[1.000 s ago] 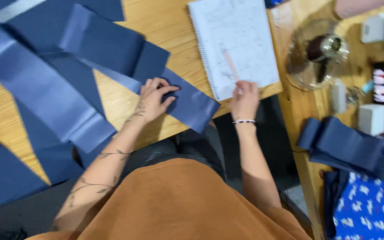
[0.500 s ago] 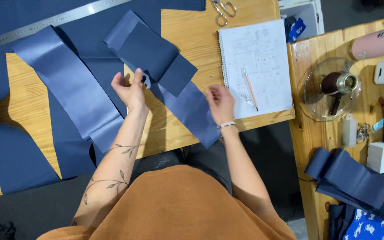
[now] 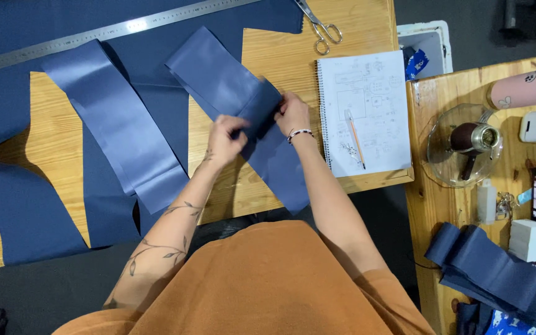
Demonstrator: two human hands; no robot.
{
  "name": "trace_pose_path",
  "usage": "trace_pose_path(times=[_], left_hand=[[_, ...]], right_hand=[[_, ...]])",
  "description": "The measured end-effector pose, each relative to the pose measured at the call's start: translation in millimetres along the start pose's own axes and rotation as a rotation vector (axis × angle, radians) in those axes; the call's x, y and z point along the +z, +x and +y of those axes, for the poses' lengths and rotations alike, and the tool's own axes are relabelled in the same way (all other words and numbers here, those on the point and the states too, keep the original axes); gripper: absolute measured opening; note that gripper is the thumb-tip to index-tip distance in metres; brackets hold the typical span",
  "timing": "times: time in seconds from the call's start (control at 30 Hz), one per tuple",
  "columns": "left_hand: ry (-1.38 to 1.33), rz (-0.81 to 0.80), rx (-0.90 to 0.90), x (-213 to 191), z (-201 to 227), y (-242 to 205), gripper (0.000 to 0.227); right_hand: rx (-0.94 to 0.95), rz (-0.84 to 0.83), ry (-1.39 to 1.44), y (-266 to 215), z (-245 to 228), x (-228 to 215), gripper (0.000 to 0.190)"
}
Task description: The person folds a long strip of dark blue fabric on a wooden table, aligning the edges and pressing the folds. They then move the folded fabric to a nearby table and place it on top of a stack of other fabric pieces, including a blue patterned material.
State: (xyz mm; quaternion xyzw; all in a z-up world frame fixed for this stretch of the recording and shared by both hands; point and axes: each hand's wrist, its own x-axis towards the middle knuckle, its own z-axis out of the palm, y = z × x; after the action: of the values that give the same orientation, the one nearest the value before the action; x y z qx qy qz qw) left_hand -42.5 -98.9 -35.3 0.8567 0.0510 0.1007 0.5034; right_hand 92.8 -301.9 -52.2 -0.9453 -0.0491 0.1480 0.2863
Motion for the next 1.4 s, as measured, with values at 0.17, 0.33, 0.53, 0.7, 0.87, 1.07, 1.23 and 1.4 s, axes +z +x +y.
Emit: trace_pose_path(times=[0.17, 0.33, 0.53, 0.7, 0.87, 1.07, 1.23, 1.4], left_hand=[[0.111, -0.222, 0.064, -38, 66, -12, 0.052], [0.046, -0.146, 0.096, -51, 89, -17, 0.042], [0.091, -0.07, 0.031, -54, 97, -26, 0.023], [0.156, 0.429, -0.143, -72, 57, 0, 0.054], [-0.038, 0.447, -0.479, -57, -86, 51, 0.086], [0.006, 0.26, -0.631, -55, -59, 67, 0.043], [-0.31, 0.223, -0.515, -37, 18, 45, 0.042], [-0.893, 0.556, -0.417, -31, 36, 16, 0.089]], right_hand=[[-0.087, -0.042, 0.303, -29, 3, -29, 0.018], [0.13, -0.184, 0.804, -117, -4, -72, 0.026], [0.385, -0.22, 0.752, -177, 15, -97, 0.029], [0.308, -0.032, 0.569, -190, 52, -72, 0.041], [-0.052, 0.168, 0.04, -199, 9, -77, 0.065], [0.115, -0.073, -0.239, -175, -9, -66, 0.099], [0.159, -0.263, -0.361, -160, -2, -63, 0.09], [0.024, -0.086, -0.3, -185, 10, -57, 0.093]])
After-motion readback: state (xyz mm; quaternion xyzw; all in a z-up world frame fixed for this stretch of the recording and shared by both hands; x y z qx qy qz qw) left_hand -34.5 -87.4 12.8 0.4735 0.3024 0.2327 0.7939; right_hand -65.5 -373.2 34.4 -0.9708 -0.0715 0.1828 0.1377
